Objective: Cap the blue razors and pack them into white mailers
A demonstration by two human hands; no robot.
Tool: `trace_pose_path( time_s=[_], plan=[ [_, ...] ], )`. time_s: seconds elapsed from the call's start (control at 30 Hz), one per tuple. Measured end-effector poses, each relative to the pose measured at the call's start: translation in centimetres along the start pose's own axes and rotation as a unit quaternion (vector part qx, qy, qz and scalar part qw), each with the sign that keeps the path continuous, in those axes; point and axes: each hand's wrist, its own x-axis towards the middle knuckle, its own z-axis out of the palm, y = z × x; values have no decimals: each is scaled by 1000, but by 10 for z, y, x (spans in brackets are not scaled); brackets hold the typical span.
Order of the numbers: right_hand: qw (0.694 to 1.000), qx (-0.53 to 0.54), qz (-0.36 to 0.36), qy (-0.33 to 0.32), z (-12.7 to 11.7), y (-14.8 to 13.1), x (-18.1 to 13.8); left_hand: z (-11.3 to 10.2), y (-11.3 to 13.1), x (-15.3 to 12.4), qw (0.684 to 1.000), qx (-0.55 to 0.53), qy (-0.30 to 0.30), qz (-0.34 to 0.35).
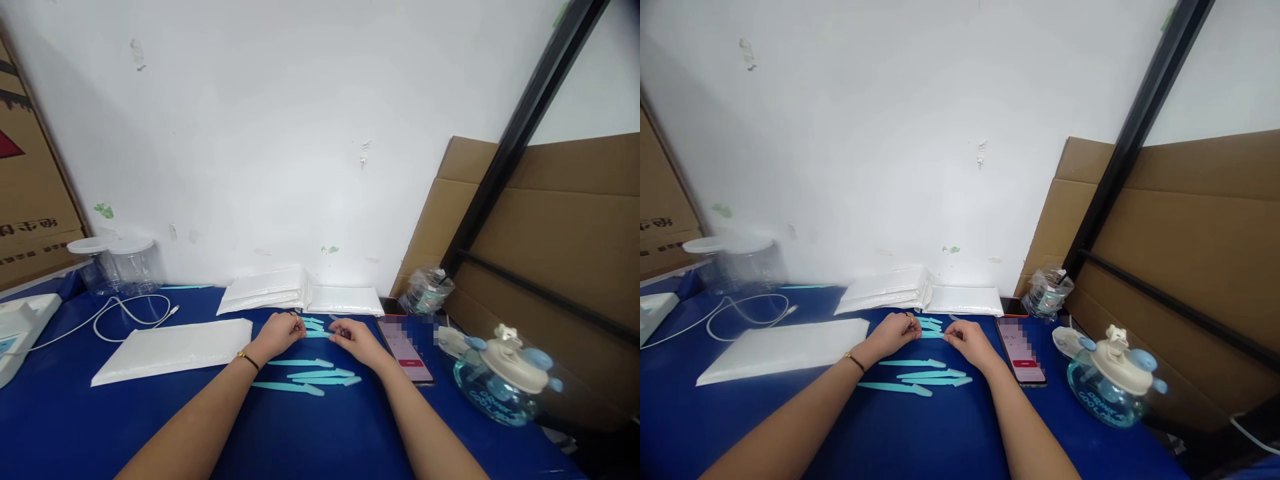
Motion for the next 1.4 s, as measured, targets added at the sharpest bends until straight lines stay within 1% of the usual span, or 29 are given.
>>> trace_pose_path(
  time_s=[0.1,0.23,0.3,0.33,0.37,0.4,0.43,0.5,0.53,0.6,0.67,0.73,0.83,0.9,0.97,1.03,1.1,1.13,1.17,1.27,1.33,1.4],
  plan=[
    [1000,4,8,-5,4,2,3,1,0,0,1000,18,7,3],
    [998,-19,48,35,-4,13,4,0,-10,1,998,41,21,-38],
    [996,-46,42,63,-8,11,2,-1,-13,1,998,27,39,-48],
    [996,-54,31,66,-8,8,1,-2,-13,1,998,14,47,-49],
    [997,-53,16,55,-8,3,-1,-3,-12,0,998,0,46,-48],
    [998,-47,0,29,-6,-3,-3,-4,-11,-2,998,-16,31,-43],
    [999,-40,-15,-8,-2,-8,-4,-5,-9,-3,999,-32,3,-36],
    [996,-37,-34,-75,6,-16,-7,-7,-4,-8,996,-58,-65,-13],
    [994,-45,-37,-94,9,-19,-8,-7,-2,-9,993,-65,-95,-2],
    [992,-62,-35,-104,15,-22,-8,-6,2,-11,988,-69,-135,7],
    [991,-70,-35,-104,16,-22,-7,-4,4,-11,987,-59,-147,1],
    [992,-71,-41,-97,14,-20,-5,-2,6,-8,991,-40,-126,-2],
    [995,-71,-39,-59,8,-14,-1,-2,3,-2,998,5,-60,11],
    [996,-75,-18,-34,2,-7,1,-3,-3,1,999,38,-27,10],
    [997,-78,18,-17,-4,0,2,-4,-11,2,998,62,-11,-8],
    [996,-75,50,3,-11,5,0,-3,-18,4,997,66,3,-32],
    [996,-58,65,10,-19,6,-5,-2,-21,4,997,59,30,-39],
    [997,-43,64,-7,-22,5,-8,-2,-20,4,997,54,44,-37],
    [997,-28,60,-41,-25,3,-11,-2,-19,4,997,47,57,-32],
    [986,-7,39,-164,-27,-2,-19,-6,-9,1,997,11,74,-21],
    [979,-14,35,-199,-23,-4,-20,-9,-1,-1,997,-20,74,-18],
    [979,-13,43,-200,-18,-5,-19,-11,5,-3,997,-46,58,-9]
  ],
)
